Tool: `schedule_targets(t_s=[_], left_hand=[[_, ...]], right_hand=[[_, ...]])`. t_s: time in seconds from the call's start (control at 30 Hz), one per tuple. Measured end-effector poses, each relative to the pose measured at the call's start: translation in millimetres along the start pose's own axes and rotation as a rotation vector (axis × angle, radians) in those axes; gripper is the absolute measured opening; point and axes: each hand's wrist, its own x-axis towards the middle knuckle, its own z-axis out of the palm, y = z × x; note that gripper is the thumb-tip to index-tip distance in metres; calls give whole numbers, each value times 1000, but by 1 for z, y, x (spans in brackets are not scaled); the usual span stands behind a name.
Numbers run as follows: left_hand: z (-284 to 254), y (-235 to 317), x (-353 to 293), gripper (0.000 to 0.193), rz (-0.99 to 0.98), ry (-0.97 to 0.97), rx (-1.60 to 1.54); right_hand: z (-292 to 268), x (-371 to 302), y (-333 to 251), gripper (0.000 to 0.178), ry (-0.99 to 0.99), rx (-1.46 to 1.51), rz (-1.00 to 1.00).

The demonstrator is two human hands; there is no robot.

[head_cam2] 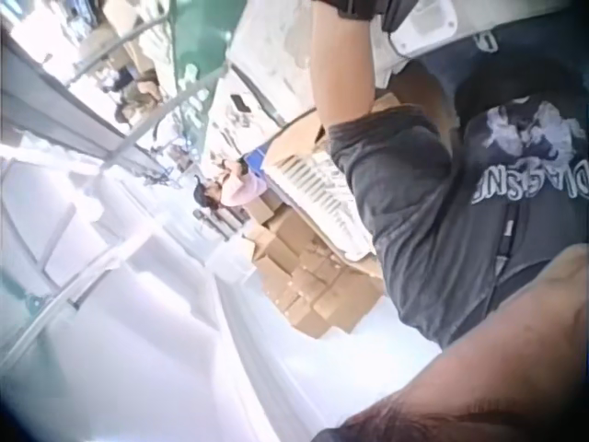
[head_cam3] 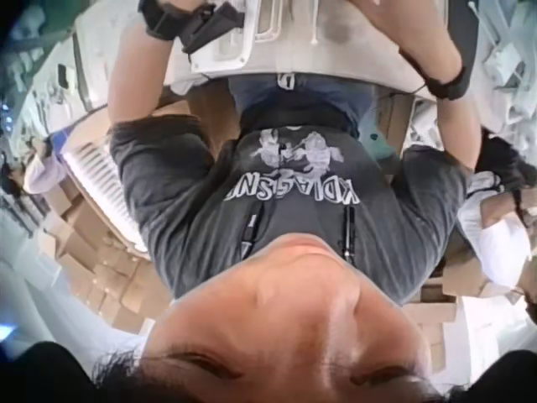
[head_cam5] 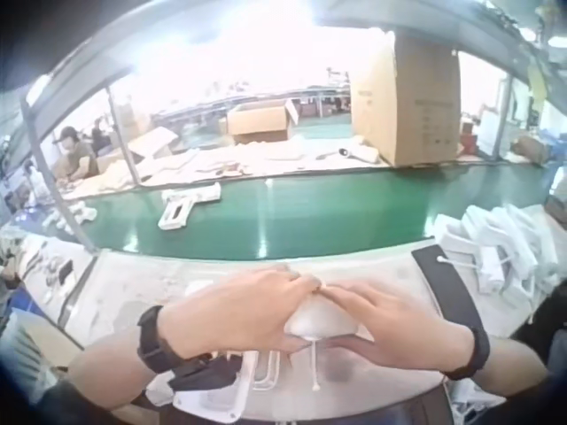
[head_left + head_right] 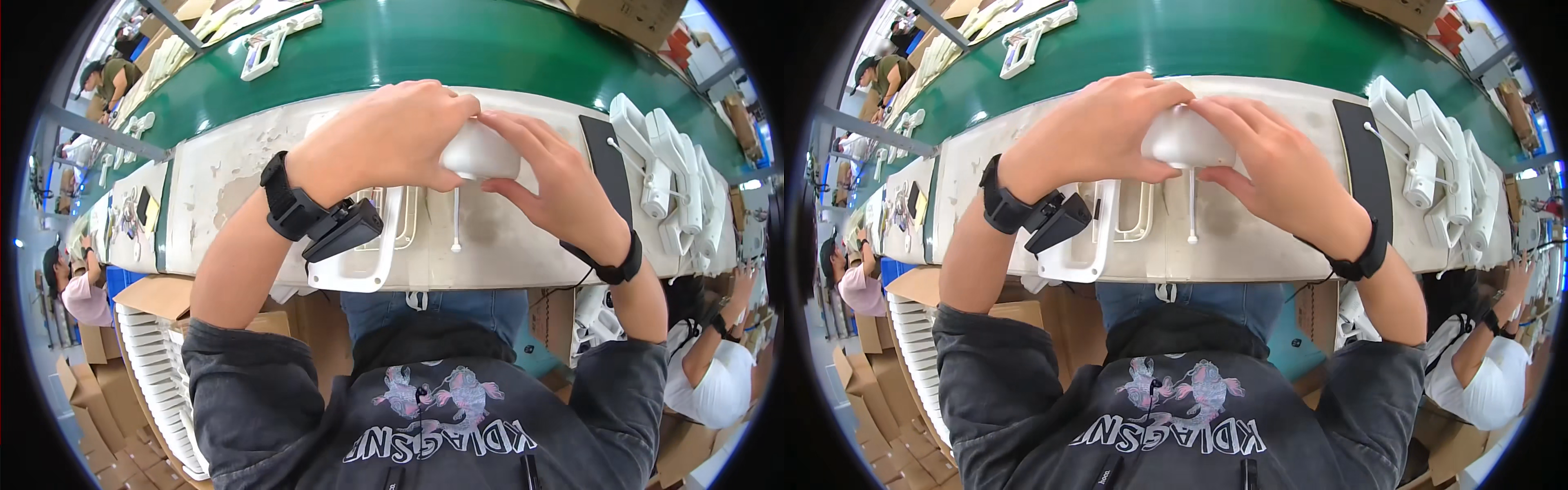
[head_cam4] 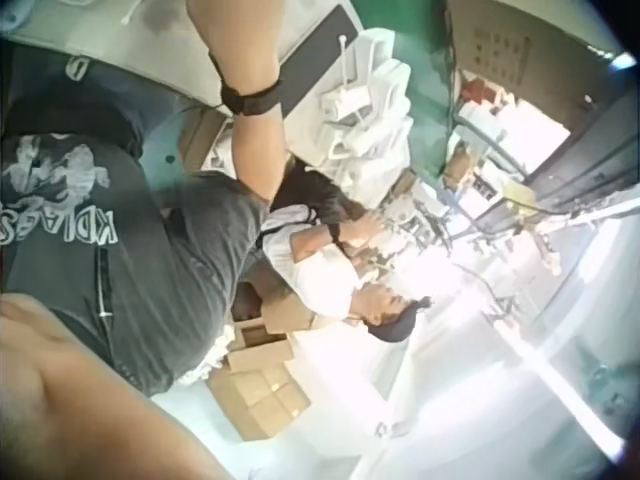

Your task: Assembling, labeling, and organizing white plastic housings for hair dryers on an electronics production line.

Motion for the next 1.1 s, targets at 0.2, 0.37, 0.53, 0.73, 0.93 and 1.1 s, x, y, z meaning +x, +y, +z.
schedule_targets(t_s=[0.2, 0.37, 0.53, 0.73, 0.93, 1.1], left_hand=[[26, -31, -21, 64, 63, 94, -130], [24, -63, -53, 71, -288, -97, -290], [39, -75, -61, 63, -241, -44, -339], [56, -90, -58, 59, -182, 17, -290], [66, -90, -59, 59, -202, -8, -328], [69, -91, -62, 57, -254, 9, -443]], right_hand=[[23, -7, 33, 56, 45, 78, 15], [41, -5, 64, 52, 26, 148, 81], [51, -4, 72, 56, 7, 109, 85], [56, -3, 78, 60, -18, 99, 137], [66, -8, 86, 63, -35, 134, 171], [68, -2, 87, 59, -72, 181, 166]])
